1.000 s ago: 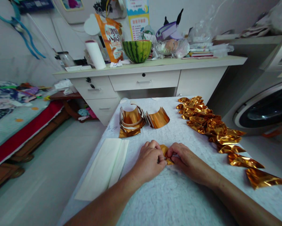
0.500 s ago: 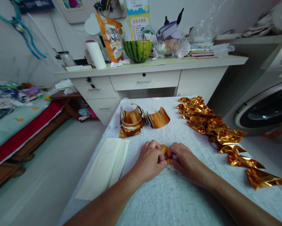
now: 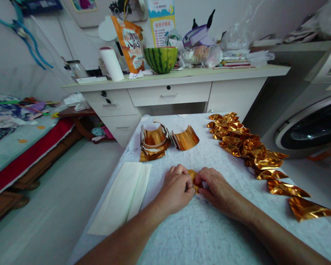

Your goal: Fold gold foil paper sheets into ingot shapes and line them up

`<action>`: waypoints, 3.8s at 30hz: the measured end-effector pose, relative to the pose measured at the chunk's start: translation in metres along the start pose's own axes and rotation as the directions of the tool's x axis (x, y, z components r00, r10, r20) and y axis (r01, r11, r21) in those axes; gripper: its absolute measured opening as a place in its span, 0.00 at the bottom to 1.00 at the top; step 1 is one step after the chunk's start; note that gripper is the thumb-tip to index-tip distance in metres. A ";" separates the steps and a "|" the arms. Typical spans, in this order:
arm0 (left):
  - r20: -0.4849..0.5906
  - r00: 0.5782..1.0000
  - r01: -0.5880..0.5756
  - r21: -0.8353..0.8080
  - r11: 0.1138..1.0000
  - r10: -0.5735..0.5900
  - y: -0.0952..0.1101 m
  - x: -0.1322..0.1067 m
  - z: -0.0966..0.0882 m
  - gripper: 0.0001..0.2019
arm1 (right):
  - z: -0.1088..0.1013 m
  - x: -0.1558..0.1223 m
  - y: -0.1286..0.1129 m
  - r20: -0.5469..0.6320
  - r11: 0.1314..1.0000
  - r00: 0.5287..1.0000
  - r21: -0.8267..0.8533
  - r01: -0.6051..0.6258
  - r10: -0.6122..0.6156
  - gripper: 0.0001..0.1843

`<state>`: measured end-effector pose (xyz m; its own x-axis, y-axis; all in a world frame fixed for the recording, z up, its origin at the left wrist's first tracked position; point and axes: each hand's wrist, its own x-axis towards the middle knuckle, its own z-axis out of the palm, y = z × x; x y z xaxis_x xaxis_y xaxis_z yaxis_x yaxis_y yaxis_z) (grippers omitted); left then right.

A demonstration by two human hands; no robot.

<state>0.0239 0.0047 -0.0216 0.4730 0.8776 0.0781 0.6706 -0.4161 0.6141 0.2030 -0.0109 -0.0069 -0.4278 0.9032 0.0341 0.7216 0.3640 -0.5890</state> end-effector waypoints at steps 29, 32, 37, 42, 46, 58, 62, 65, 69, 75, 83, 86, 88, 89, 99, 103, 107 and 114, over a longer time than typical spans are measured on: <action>0.152 0.988 -0.024 -0.057 0.998 0.032 -0.002 -0.003 -0.017 0.10 | 0.010 -0.008 -0.001 -0.013 0.997 1.000 -0.074 0.016 -0.017 0.22; 0.178 0.982 -0.048 -0.100 0.994 0.065 -0.006 -0.004 -0.019 0.11 | 0.007 -0.008 -0.001 0.004 0.999 1.000 -0.046 0.023 -0.023 0.21; 0.194 0.976 -0.074 -0.122 0.990 0.097 -0.009 -0.005 -0.024 0.14 | 0.003 -0.009 -0.002 0.002 0.995 0.997 -0.070 0.075 -0.075 0.13; 0.204 0.968 -0.118 -0.136 0.984 0.144 -0.011 -0.002 -0.030 0.15 | 0.003 -0.008 -0.003 0.003 0.987 0.995 -0.129 0.095 -0.095 0.06; 0.181 0.969 -0.148 -0.124 0.981 0.169 -0.013 0.001 -0.032 0.16 | 0.003 -0.006 -0.002 0.004 0.988 0.997 -0.135 0.077 -0.077 0.05; 0.015 0.981 -0.193 0.037 0.980 0.193 -0.016 0.003 -0.031 0.20 | 0.003 -0.002 -0.005 0.012 0.985 0.999 -0.163 0.050 -0.048 0.09; 0.017 0.980 -0.198 0.011 0.980 0.198 -0.016 0.004 -0.032 0.15 | 0.000 -0.007 -0.008 0.008 0.983 0.996 -0.156 0.094 -0.093 0.04; 0.047 0.980 -0.192 -0.038 0.981 0.193 -0.016 0.005 -0.030 0.13 | 0.001 -0.009 -0.009 0.009 0.973 0.994 -0.205 0.108 -0.109 0.05; 0.041 0.984 -0.171 -0.071 0.983 0.174 -0.015 0.005 -0.028 0.13 | 0.004 -0.008 -0.010 0.038 0.941 0.989 -0.305 0.146 -0.141 0.05; 0.008 0.984 -0.174 -0.088 0.981 0.175 -0.016 0.006 -0.027 0.13 | 0.008 -0.007 -0.011 0.074 0.877 0.977 -0.432 0.211 -0.199 0.07; 0.030 0.986 -0.163 -0.039 0.986 0.164 -0.014 0.004 -0.026 0.09 | 0.000 -0.008 -0.008 0.065 0.916 0.983 -0.355 0.186 -0.174 0.07; 0.051 0.984 -0.168 -0.039 0.985 0.170 -0.014 0.004 -0.026 0.08 | -0.004 -0.007 -0.007 0.081 0.913 0.980 -0.357 0.198 -0.181 0.06; 0.062 0.983 -0.168 -0.042 0.985 0.170 -0.014 0.004 -0.027 0.09 | -0.006 -0.006 -0.007 0.109 0.904 0.977 -0.370 0.213 -0.185 0.06; 0.066 0.984 -0.166 -0.042 0.985 0.168 -0.014 0.004 -0.027 0.09 | -0.007 -0.006 -0.006 0.122 0.900 0.975 -0.377 0.221 -0.189 0.06; 0.092 0.984 -0.147 -0.036 0.988 0.150 -0.014 0.003 -0.026 0.07 | -0.010 -0.008 0.001 0.048 0.984 0.993 -0.140 0.110 -0.105 0.16; 0.096 0.984 -0.148 -0.022 0.989 0.149 -0.015 0.001 -0.024 0.07 | -0.012 -0.009 0.006 0.033 0.994 0.994 -0.031 0.109 -0.108 0.10; 0.072 0.983 -0.170 0.003 0.985 0.170 -0.012 0.000 -0.022 0.07 | -0.015 -0.009 0.010 0.033 0.988 0.990 0.083 0.133 -0.136 0.11; 0.077 0.962 -0.264 0.013 0.964 0.262 -0.004 -0.004 -0.015 0.10 | -0.013 -0.008 0.009 0.036 0.985 0.993 0.130 0.110 -0.116 0.10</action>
<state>0.0112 0.0067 -0.0125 0.6751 0.7166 0.1754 0.5295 -0.6362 0.5611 0.2201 -0.0117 -0.0019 -0.5281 0.8460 0.0729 0.5930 0.4289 -0.6815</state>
